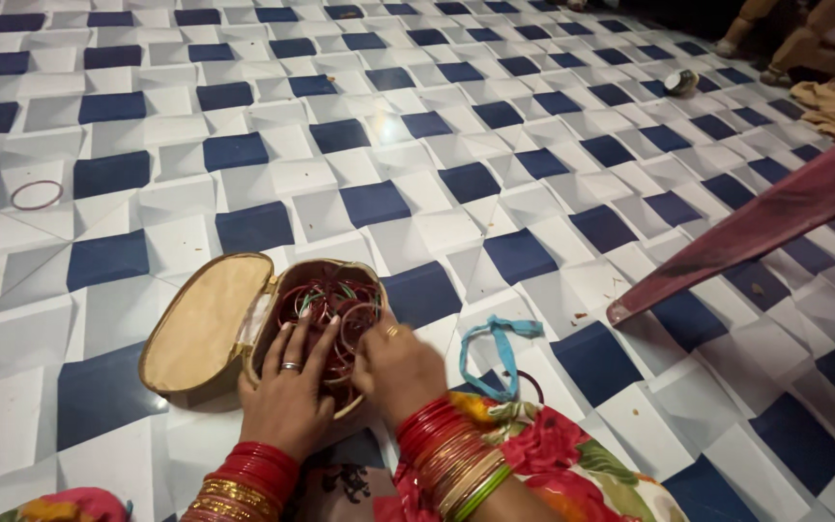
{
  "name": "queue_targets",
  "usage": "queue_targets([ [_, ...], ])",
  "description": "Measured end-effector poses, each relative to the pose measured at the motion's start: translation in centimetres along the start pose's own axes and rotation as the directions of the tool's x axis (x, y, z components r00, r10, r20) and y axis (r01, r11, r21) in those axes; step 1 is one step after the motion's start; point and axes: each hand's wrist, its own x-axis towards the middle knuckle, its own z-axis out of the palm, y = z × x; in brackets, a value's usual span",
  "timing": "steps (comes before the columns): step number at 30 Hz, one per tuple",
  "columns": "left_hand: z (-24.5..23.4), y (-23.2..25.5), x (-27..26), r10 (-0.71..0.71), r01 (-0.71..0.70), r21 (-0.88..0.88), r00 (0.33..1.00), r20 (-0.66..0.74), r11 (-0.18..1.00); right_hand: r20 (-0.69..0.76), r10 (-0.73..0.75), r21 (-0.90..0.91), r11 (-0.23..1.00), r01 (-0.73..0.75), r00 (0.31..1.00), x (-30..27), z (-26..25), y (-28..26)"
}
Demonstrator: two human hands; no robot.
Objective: The person sits on a patterned floor and organizes colorful bangles from a pile into a small wooden box. They pick up bangles one by one or in small groups, place them into the box, and finally close the lid.
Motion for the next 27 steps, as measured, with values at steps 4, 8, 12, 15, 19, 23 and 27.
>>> queue_targets([
  [4,0.1,0.0,-0.1,-0.002,0.003,-0.033,1.000,0.015,0.999,0.342,0.093,-0.022,0.996,-0.090,0.935,0.3,-2.4,1.1],
  [8,0.1,-0.2,0.0,0.010,-0.010,-0.013,1.000,-0.002,1.000,0.352,0.573,-0.195,0.818,-0.541,0.740,2.0,-5.9,7.7],
  [12,0.2,-0.3,0.1,0.032,-0.034,-0.044,0.998,-0.045,0.998,0.408,0.725,-0.554,0.680,-0.480,0.556,-0.4,-8.5,15.3],
  [15,0.2,-0.3,0.3,0.004,-0.003,-0.030,0.999,0.032,1.000,0.531,0.810,-0.692,0.583,-0.426,0.247,-2.8,-6.9,18.0],
  [19,0.2,-0.2,0.2,0.033,-0.034,-0.039,0.999,-0.035,0.999,0.581,0.695,-0.555,0.719,-0.419,0.424,-3.3,-4.2,18.2],
  [23,0.1,-0.1,0.0,0.033,-0.034,-0.031,0.998,-0.057,0.999,0.544,0.701,-0.513,0.713,-0.478,0.462,-2.6,-3.5,16.4],
  [27,0.1,0.0,-0.3,0.024,-0.026,-0.048,0.999,-0.036,0.999,0.176,0.782,-0.292,0.621,-0.727,0.598,-0.9,-4.7,14.8],
])
